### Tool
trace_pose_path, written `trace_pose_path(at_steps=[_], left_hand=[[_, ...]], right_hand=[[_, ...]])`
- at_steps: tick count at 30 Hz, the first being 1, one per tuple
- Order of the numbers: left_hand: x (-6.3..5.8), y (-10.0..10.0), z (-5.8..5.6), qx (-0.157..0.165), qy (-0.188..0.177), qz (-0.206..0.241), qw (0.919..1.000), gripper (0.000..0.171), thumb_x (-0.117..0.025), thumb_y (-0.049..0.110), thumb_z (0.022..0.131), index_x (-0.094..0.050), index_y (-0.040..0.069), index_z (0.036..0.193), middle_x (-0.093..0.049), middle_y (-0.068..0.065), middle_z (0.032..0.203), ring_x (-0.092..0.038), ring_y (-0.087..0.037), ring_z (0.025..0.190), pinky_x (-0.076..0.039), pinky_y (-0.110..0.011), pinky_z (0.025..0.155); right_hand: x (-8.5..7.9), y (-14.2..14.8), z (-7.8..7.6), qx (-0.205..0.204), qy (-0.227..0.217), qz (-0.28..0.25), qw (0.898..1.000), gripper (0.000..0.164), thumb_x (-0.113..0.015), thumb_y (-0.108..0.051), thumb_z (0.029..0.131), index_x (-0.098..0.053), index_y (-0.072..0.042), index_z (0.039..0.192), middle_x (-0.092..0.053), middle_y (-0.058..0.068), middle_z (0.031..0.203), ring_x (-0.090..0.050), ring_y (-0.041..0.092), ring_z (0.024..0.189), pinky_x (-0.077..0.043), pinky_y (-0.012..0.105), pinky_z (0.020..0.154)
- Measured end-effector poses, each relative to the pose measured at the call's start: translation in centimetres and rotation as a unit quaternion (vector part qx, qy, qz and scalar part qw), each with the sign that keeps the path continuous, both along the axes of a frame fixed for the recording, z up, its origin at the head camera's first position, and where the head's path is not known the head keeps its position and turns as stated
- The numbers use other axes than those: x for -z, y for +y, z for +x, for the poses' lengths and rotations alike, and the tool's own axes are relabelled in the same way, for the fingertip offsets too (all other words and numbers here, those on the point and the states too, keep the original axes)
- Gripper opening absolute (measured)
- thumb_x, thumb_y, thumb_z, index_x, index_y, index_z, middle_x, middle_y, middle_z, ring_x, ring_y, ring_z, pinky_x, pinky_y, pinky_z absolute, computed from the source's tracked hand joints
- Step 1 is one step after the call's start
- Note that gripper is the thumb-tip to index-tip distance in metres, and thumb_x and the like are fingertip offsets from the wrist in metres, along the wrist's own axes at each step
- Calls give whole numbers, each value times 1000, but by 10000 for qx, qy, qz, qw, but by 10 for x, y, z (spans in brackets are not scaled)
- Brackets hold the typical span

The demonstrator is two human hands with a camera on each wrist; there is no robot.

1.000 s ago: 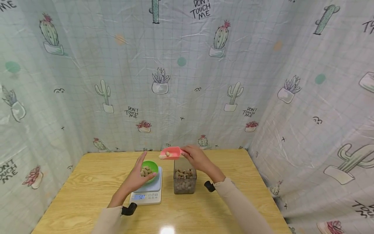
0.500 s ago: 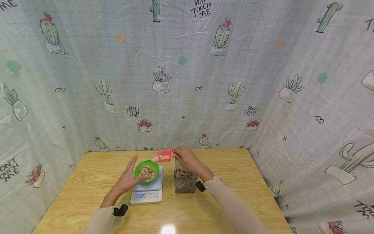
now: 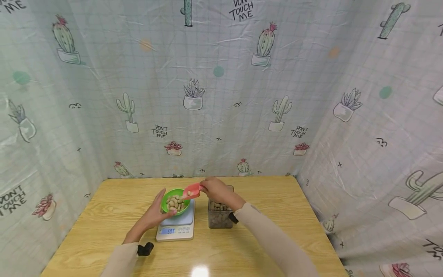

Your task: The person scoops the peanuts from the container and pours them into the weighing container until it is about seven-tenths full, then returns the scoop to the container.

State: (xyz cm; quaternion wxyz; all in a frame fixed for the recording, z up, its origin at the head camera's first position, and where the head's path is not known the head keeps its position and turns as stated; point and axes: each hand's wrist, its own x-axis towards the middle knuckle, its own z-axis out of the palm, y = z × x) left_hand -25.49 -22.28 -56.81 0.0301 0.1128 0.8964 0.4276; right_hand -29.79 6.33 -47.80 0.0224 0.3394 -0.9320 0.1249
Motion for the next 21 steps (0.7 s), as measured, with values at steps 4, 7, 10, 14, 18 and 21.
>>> trace_pose_path(at_steps=[4,7,10,14,18,21], left_hand=[[3,2,-1,-38,-23,-37,10000,114,-77,46,82,-3,8,159,-6,-22,164,-23,-55,143,-28,-70,109],[5,3,-2,-16,-91,-58,9999,114,-76,49,82,-3,7,159,-5,-22,164,-21,-53,144,-27,-69,110],[7,4,-3,4,-180,-36,9998,114,-74,51,83,-1,7,159,-4,-22,164,-19,-52,145,-25,-68,112],[8,4,-2,-2,-217,-24,9998,114,-73,51,84,-1,7,159,-4,-22,164,-19,-52,145,-26,-68,112],[8,4,-2,-27,-189,-9,9998,113,-74,51,83,-3,6,159,-6,-23,164,-22,-52,145,-27,-68,111],[8,5,-2,-36,-167,0,9999,113,-74,51,83,-5,4,158,-8,-23,163,-24,-53,144,-28,-67,111]], right_hand=[[-2,-7,-2,-121,60,276,9995,28,-50,-27,103,-67,-16,123,-67,0,108,-64,14,97,-53,29,83],[-4,-13,-4,-206,213,512,9983,26,-50,-27,103,-68,-17,120,-66,-2,105,-63,12,92,-53,27,80],[-10,-18,-6,-360,426,687,9961,24,-52,-26,103,-70,-17,116,-66,-2,100,-62,11,86,-52,26,76],[-18,-24,-9,-533,741,899,9918,19,-55,-23,102,-71,-15,108,-67,0,94,-62,12,81,-53,26,71],[-25,-28,-13,-580,968,1141,9870,14,-59,-20,99,-72,-14,101,-68,1,92,-63,13,81,-53,26,69],[-32,-28,-16,-668,1202,1275,9823,11,-62,-18,97,-72,-14,99,-68,1,92,-64,14,81,-53,26,68]])
